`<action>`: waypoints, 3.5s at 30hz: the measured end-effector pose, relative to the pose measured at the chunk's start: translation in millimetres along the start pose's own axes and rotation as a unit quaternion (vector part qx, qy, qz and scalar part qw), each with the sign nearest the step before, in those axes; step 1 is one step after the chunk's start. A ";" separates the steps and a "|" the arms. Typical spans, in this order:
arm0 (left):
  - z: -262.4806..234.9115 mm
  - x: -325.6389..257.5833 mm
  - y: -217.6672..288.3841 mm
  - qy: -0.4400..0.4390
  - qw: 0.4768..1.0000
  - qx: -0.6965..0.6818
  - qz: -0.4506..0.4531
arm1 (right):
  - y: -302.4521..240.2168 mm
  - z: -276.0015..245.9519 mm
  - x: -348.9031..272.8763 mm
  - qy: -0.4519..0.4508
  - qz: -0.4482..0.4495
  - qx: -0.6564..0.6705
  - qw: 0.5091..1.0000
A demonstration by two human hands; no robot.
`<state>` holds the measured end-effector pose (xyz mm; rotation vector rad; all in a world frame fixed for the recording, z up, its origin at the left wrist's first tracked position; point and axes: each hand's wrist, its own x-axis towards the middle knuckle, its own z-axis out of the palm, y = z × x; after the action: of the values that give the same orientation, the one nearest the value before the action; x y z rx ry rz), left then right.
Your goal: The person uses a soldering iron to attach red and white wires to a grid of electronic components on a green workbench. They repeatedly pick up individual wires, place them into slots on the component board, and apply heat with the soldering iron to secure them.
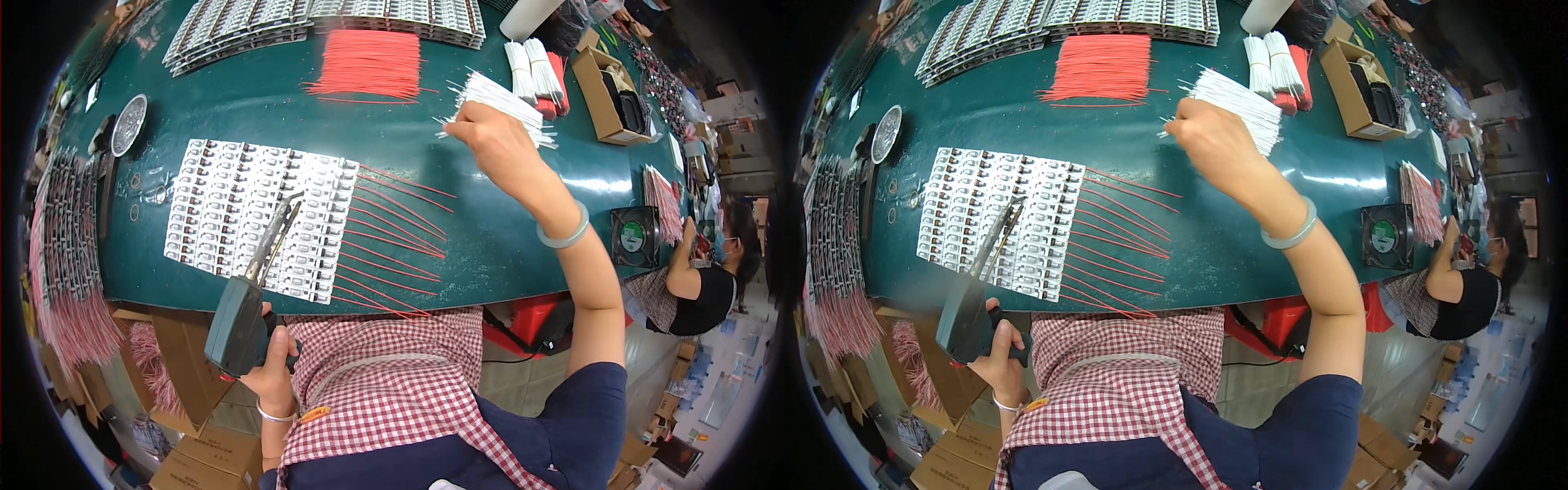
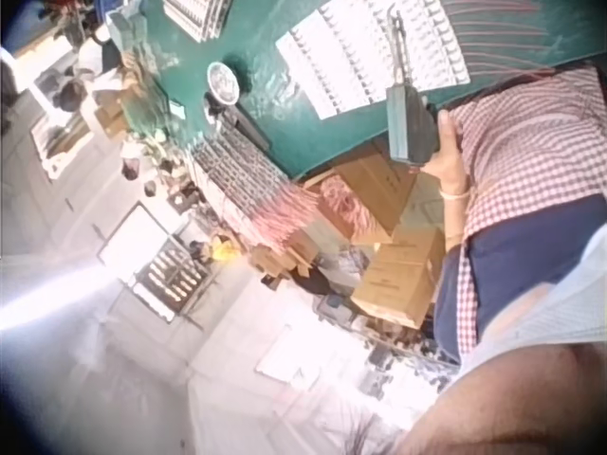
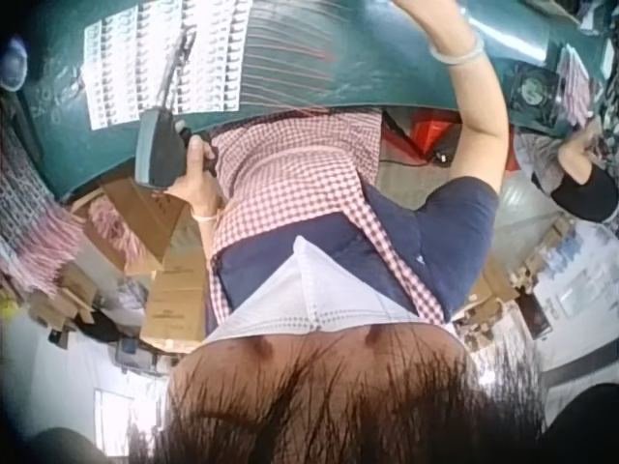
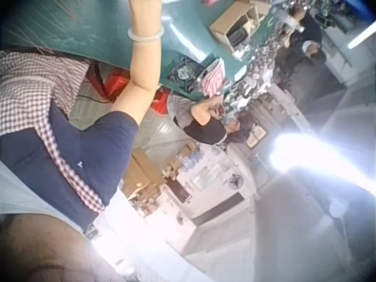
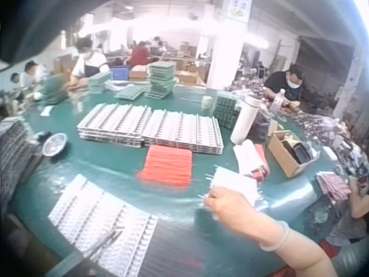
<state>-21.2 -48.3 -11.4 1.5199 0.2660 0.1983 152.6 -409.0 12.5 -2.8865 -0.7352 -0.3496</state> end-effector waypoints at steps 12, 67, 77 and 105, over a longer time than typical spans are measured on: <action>-3.1 0.8 8.8 -0.006 0.998 -0.039 -0.055 | -41.0 1.8 46.1 -0.243 -0.094 -0.139 0.955; 53.4 47.1 20.0 -0.144 0.956 0.243 0.073 | -94.9 77.1 10.7 0.139 -0.018 0.168 0.976; 54.0 45.0 14.5 -0.137 0.961 0.233 0.063 | -96.0 76.5 10.5 0.134 -0.016 0.171 0.976; 55.0 37.9 12.6 -0.131 0.960 0.230 0.089 | -98.8 76.9 10.0 0.147 0.007 0.171 0.974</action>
<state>31.7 -89.2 1.1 2.0122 -0.0451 0.0752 127.6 -303.6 -51.0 -2.4457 -0.6487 -0.5699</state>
